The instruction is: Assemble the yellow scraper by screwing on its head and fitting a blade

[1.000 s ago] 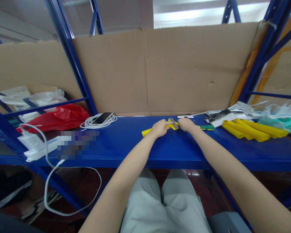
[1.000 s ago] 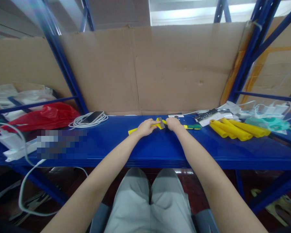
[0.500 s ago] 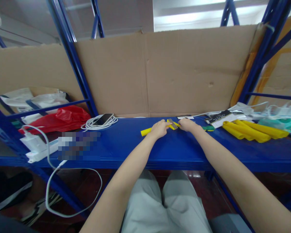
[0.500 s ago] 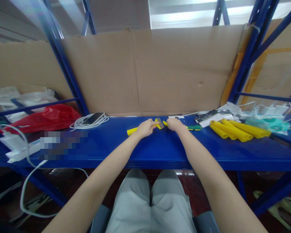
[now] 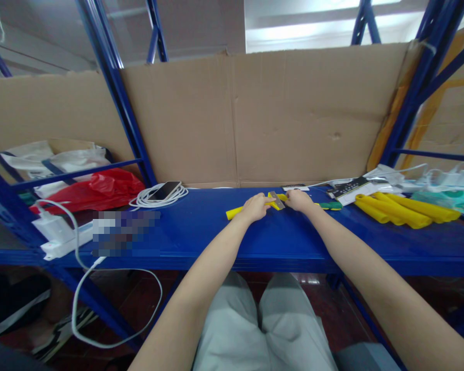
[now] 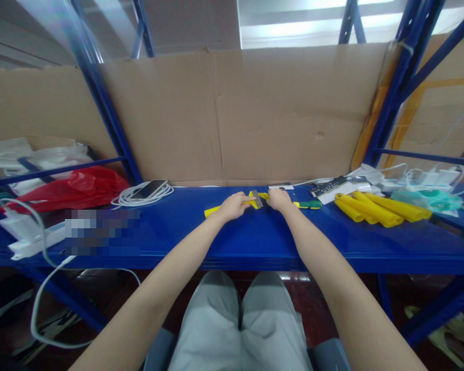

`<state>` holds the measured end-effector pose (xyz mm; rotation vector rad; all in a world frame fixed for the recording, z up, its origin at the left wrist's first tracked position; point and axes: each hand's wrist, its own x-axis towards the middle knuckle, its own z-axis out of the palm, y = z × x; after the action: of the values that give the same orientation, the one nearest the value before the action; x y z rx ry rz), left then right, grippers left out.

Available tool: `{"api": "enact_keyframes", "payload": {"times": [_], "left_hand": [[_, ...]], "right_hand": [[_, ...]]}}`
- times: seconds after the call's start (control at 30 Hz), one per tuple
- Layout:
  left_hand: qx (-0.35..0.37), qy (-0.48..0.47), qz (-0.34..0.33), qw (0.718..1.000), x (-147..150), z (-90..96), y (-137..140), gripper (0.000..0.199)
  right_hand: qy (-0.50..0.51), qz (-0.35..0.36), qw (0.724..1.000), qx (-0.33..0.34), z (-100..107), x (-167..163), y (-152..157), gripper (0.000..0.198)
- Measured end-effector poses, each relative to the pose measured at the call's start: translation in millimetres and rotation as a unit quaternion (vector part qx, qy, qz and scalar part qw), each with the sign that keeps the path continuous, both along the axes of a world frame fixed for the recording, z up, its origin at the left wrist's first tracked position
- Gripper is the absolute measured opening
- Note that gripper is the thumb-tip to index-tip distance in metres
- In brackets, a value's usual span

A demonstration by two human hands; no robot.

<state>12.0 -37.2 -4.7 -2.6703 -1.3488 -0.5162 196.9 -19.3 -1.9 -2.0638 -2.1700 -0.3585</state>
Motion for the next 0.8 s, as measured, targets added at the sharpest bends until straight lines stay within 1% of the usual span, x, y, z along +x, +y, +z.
{"api": "enact_keyframes", "payload": {"times": [0.13, 0.27, 0.33, 0.43, 0.5, 0.6, 0.67, 0.73, 0.8], "left_hand": [[-0.008, -0.016, -0.001, 1.0, -0.7, 0.8, 0.2, 0.04], [-0.011, -0.025, -0.009, 1.0, -1.0, 1.5, -0.9, 0.039], [-0.011, -0.024, -0.01, 1.0, -1.0, 1.6, -1.1, 0.039], [-0.012, -0.02, -0.008, 1.0, -0.7, 1.6, -0.9, 0.038], [-0.015, -0.018, -0.006, 1.0, -0.6, 1.5, -0.7, 0.039], [-0.014, -0.018, -0.008, 1.0, -0.7, 1.2, -0.2, 0.039], [-0.011, -0.019, -0.012, 1.0, -0.8, 0.9, 0.2, 0.039], [-0.01, -0.023, -0.015, 1.0, -0.8, 0.7, 0.6, 0.039], [-0.01, -0.026, -0.018, 0.999, -0.7, 0.6, 0.8, 0.038]], "right_hand": [[0.098, -0.017, 0.995, 0.016, -3.8, 9.8, 6.1, 0.02], [0.18, -0.006, 0.981, 0.078, -0.8, 13.2, 4.6, 0.015], [0.229, 0.001, 0.969, 0.096, 2.9, 12.9, 1.4, 0.016], [0.317, -0.005, 0.945, 0.077, 8.0, 11.7, -2.8, 0.018], [0.355, -0.006, 0.932, 0.07, 9.7, 11.4, -3.9, 0.019], [0.377, -0.016, 0.923, 0.079, 9.9, 13.0, -3.0, 0.021], [0.366, -0.022, 0.925, 0.099, 10.1, 15.3, -1.9, 0.023], [0.322, -0.009, 0.936, 0.141, 11.1, 18.1, -1.3, 0.026], [0.262, 0.026, 0.948, 0.179, 12.6, 20.4, -1.3, 0.027]]}}
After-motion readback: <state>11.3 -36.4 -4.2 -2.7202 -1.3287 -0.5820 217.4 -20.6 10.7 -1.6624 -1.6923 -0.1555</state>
